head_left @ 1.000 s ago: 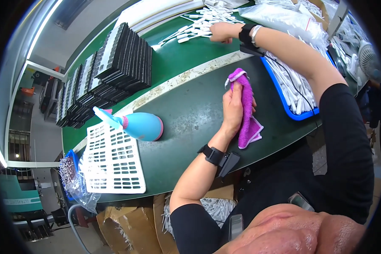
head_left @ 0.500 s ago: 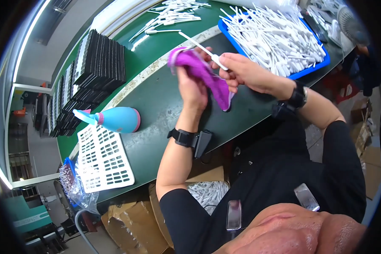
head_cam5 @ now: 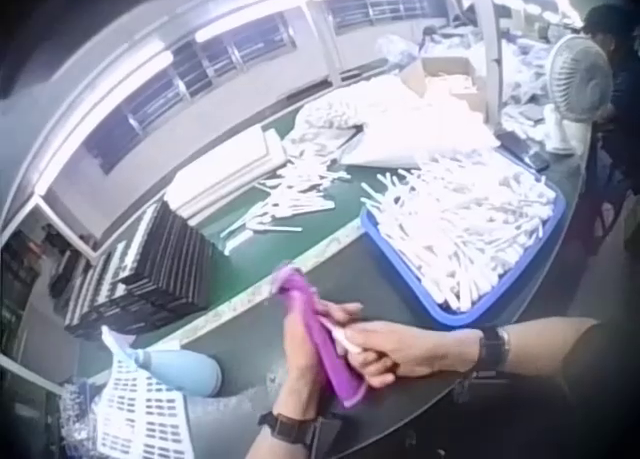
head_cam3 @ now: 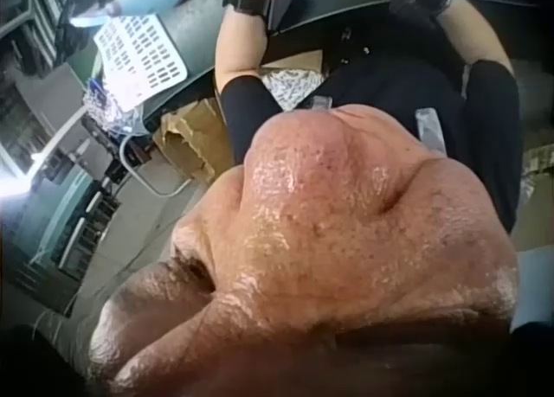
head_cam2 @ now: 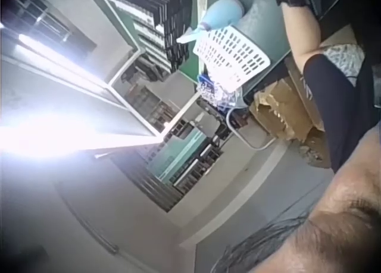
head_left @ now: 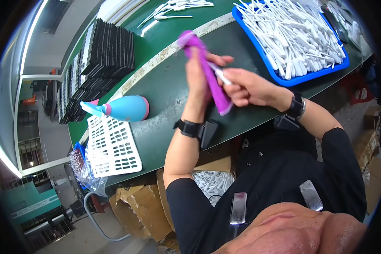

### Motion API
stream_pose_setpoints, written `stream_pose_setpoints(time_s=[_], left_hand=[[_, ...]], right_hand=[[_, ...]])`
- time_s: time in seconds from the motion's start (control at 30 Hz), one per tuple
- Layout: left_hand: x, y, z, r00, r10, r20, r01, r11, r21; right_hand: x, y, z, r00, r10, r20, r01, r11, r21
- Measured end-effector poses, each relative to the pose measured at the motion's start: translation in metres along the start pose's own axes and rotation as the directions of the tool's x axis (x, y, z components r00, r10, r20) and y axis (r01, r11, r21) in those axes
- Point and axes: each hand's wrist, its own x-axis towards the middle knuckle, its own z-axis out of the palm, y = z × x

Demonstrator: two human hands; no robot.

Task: The person picks up a swab from a tray, wipes the tip with a cloth, and places it onto the table, repeating this process for several swabs.

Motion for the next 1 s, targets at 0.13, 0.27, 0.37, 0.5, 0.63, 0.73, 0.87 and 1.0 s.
stream_pose_setpoints(time_s=[0.13,0.27,0.37,0.5,0.63,0.73,0.87,1.0], left_hand=[[0.0,-0.003,0.017,0.985,0.015,0.175,-0.026,0.998,0.062],[0.001,-0.002,0.022,0.97,-0.02,0.244,0.05,0.992,-0.114],[-0.001,-0.001,0.021,0.964,-0.059,0.26,0.123,0.964,-0.235],[-0.001,0.001,0.019,0.966,-0.044,0.256,0.123,0.946,-0.301],[-0.003,0.0,0.02,0.946,-0.062,0.317,0.148,0.955,-0.256],[-0.004,0.001,0.019,0.94,-0.088,0.329,0.184,0.944,-0.273],[-0.006,0.005,0.024,0.935,-0.1,0.339,0.191,0.95,-0.248],[-0.005,0.002,0.031,0.977,-0.097,0.191,0.144,0.958,-0.247]], right_hand=[[0.007,0.001,-0.002,0.995,-0.083,-0.046,0.092,0.971,0.222],[0.008,-0.008,-0.006,0.978,-0.183,-0.101,0.193,0.977,0.095],[0.005,-0.01,0.0,0.967,-0.222,-0.126,0.224,0.975,0.004],[0.004,-0.009,-0.001,0.961,-0.245,-0.125,0.24,0.969,-0.053],[0.005,-0.007,-0.004,0.954,-0.273,-0.122,0.268,0.962,-0.055],[0.005,-0.007,-0.001,0.949,-0.278,-0.151,0.274,0.961,-0.046],[0.005,-0.006,-0.004,0.954,-0.268,-0.135,0.264,0.963,-0.042],[0.005,-0.008,-0.007,0.939,-0.313,-0.145,0.303,0.949,-0.092]])
